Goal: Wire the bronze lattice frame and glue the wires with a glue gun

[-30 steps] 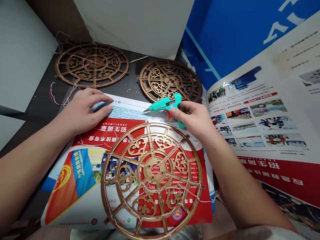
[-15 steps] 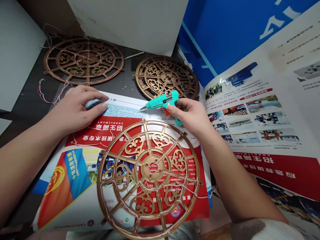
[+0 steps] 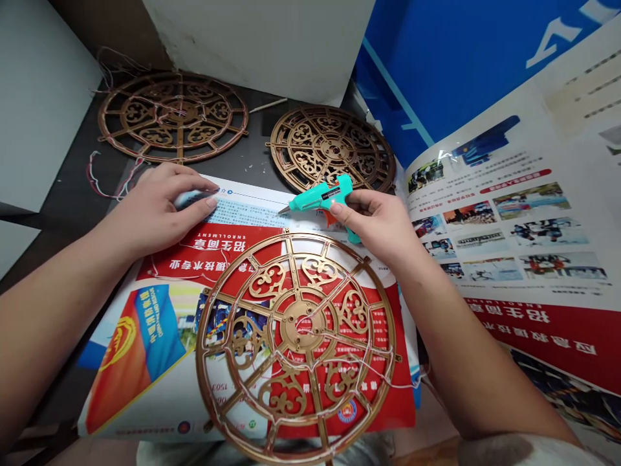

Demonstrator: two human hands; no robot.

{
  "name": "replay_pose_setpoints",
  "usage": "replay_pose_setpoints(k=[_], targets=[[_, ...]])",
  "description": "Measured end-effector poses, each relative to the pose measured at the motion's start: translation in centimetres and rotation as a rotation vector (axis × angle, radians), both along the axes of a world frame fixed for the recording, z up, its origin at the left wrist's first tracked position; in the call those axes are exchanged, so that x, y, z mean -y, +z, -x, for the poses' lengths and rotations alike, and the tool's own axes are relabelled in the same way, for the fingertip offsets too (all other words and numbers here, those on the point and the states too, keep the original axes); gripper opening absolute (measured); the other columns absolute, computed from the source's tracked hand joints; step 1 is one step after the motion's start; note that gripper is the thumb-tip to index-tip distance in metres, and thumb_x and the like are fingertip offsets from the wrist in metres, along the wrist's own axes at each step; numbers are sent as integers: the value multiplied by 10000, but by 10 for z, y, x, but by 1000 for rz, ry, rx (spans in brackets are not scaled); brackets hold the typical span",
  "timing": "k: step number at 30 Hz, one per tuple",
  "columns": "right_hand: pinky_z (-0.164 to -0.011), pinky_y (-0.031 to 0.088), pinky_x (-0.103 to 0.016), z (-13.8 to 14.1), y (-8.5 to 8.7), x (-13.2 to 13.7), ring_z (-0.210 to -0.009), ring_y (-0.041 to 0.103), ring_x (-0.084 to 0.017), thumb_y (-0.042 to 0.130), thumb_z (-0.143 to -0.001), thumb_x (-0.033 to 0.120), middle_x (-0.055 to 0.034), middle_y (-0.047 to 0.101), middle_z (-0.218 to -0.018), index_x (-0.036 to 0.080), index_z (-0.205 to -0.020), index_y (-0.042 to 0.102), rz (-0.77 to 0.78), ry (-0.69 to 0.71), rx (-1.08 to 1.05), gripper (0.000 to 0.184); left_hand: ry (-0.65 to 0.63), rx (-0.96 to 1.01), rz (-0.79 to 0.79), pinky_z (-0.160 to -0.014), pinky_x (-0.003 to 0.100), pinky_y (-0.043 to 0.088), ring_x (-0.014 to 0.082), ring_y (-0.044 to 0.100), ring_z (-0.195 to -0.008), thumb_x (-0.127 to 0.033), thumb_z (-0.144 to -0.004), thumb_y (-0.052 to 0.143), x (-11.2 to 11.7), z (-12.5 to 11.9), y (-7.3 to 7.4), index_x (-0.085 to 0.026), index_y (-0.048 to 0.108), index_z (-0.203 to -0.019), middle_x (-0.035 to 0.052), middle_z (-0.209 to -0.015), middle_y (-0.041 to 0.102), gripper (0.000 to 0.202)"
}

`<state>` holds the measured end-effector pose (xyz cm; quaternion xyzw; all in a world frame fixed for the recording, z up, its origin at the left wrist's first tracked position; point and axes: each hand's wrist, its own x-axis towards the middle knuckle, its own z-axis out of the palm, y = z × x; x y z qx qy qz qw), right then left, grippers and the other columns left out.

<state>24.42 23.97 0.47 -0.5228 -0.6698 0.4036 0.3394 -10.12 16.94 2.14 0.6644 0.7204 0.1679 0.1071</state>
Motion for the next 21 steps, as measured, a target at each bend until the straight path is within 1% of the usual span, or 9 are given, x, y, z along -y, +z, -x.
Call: replay_pose_setpoints(k=[2, 6, 12, 18, 21], targets=[[-490, 357, -252, 0, 0, 0, -601, 514, -118, 830, -741, 627, -28, 687, -725, 210, -953, 813, -4, -2, -2, 468, -2, -1, 1, -1294, 465, 370, 226, 438, -1362, -524, -933, 514, 0, 0, 0, -311, 682, -1267, 37, -1379, 515, 431], [-507, 376, -260, 1, 0, 1, -623, 533, -127, 827, -749, 617, -34, 696, -756, 203, -965, 811, -7, 6, -3, 467, -1, 8, 1, -1297, 476, 367, 231, 443, -1362, -523, -930, 521, 0, 0, 0, -301, 687, -1263, 42, -1373, 520, 433], [-524, 383, -287, 0, 4, 2, -634, 530, -141, 833, -729, 640, -37, 679, -755, 221, -978, 806, 42, -21, 51, 488, 11, 19, 3, -1292, 493, 377, 244, 444, -1373, -530, -922, 531, 0, 0, 2, -348, 690, -1241, 24, -1376, 523, 400], [-539, 382, -293, 0, 3, 1, -645, 529, -142, 828, -731, 648, -37, 665, -750, 208, -964, 802, 33, -19, 65, 499, 5, 28, -4, -1287, 502, 372, 249, 447, -1374, -535, -918, 528, 0, 1, 0, -332, 693, -1247, 34, -1376, 526, 420], [-560, 400, -300, 0, 3, 1, -666, 549, -149, 830, -729, 647, -41, 682, -781, 208, -985, 801, 40, -17, 53, 510, -1, 28, -9, -1293, 500, 364, 247, 445, -1375, -544, -918, 524, 0, 1, -1, -328, 693, -1252, 37, -1377, 527, 432]])
